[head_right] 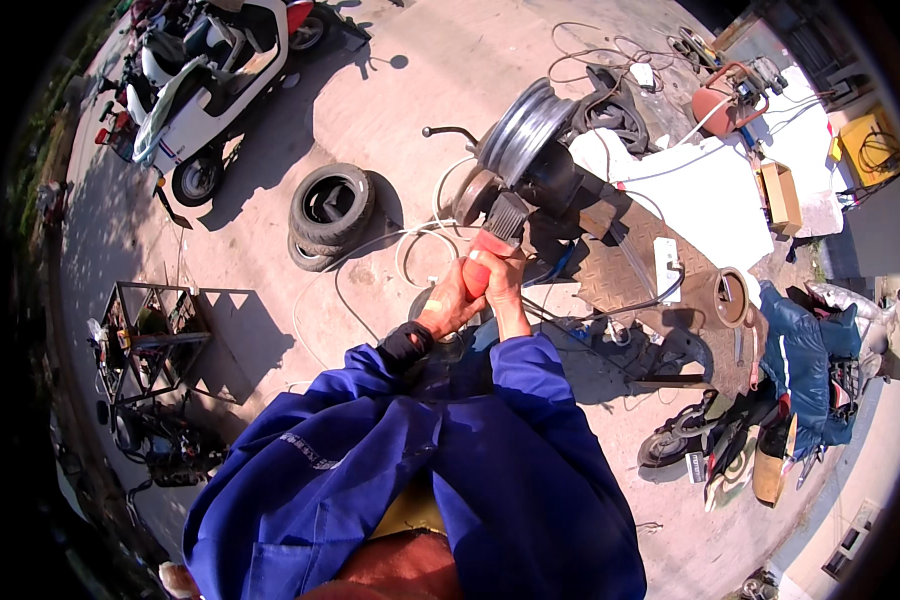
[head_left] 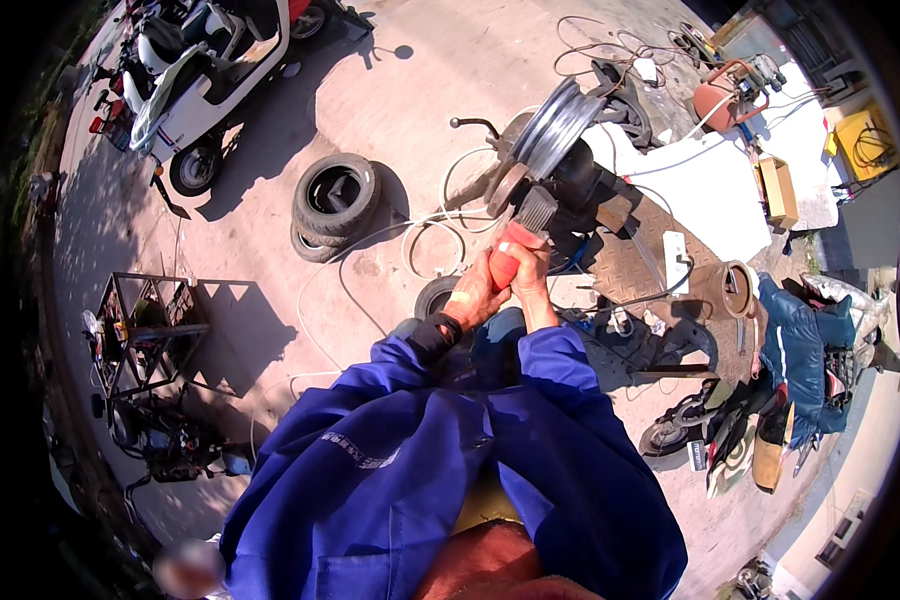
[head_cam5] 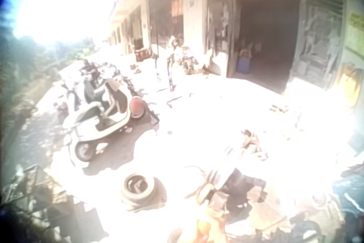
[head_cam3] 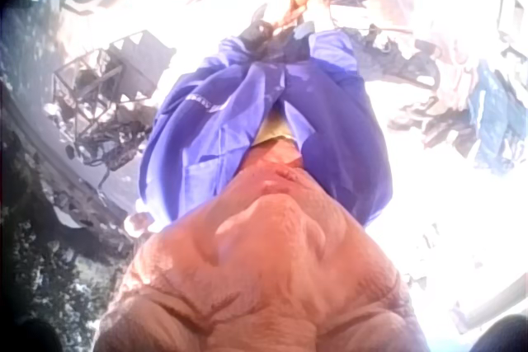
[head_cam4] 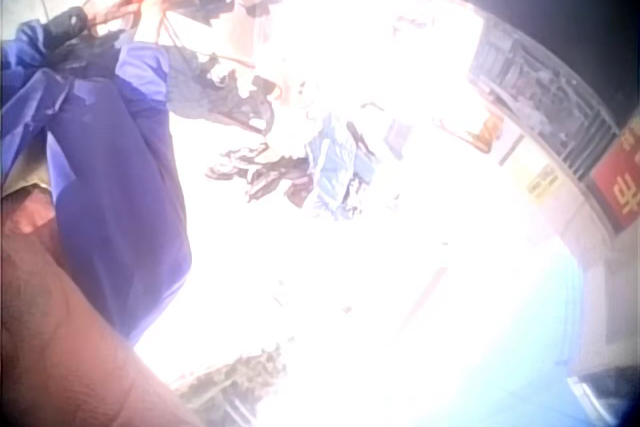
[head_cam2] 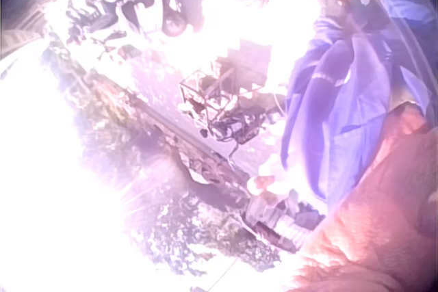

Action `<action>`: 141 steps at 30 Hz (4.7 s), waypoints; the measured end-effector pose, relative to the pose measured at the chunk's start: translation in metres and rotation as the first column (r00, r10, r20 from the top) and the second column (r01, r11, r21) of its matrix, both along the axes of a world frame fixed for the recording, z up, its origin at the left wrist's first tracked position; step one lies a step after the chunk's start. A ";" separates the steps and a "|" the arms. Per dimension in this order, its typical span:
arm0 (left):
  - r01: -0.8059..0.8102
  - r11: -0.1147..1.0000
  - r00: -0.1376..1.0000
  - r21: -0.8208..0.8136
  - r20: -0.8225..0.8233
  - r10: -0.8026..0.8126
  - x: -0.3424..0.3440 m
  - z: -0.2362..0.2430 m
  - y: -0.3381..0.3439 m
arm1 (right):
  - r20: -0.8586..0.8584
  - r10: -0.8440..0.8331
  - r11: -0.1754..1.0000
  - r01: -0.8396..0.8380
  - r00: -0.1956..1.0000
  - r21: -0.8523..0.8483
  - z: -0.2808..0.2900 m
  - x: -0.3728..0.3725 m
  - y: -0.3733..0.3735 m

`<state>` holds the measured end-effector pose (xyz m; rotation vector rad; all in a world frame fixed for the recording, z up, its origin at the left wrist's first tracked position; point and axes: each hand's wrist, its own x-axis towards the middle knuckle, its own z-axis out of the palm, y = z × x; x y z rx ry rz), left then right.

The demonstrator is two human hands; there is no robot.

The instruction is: The person uses a handheld angle grinder to smooth and clean the surface of a metal wheel rim. They rotate the rim by hand to access different areas while grinding, then briefly inspect the rim before continuing the grinding process.

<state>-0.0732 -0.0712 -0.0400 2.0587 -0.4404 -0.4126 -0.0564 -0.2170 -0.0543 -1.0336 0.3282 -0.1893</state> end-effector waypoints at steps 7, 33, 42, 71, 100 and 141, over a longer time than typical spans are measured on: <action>0.024 1.000 0.998 0.019 -0.052 -0.023 0.002 -0.007 0.002 | -0.023 -0.019 1.000 0.018 1.000 -0.009 -0.003 -0.001 0.003; 0.019 0.999 0.999 0.044 -0.037 -0.017 0.000 0.006 0.001 | -0.045 -0.039 0.999 0.038 0.998 -0.037 0.017 0.001 0.002; 0.021 0.999 0.997 -0.029 0.068 -0.019 0.016 0.043 -0.010 | 0.053 -0.002 1.000 0.003 0.999 -0.020 0.057 0.012 -0.010; 0.058 0.998 0.998 -0.032 -0.003 -0.058 0.006 -0.026 0.002 | -0.010 -0.075 0.994 0.074 0.997 -0.078 0.006 0.000 0.007; 0.654 0.631 0.635 0.418 0.150 -0.758 -0.073 0.076 0.137 | -0.098 -0.496 0.674 0.454 0.863 0.583 0.038 -0.170 0.091; 0.513 0.746 0.182 -0.424 -0.796 -0.577 -0.031 0.085 -0.094 | -0.039 -0.328 0.755 0.287 0.944 0.590 0.030 -0.180 -0.095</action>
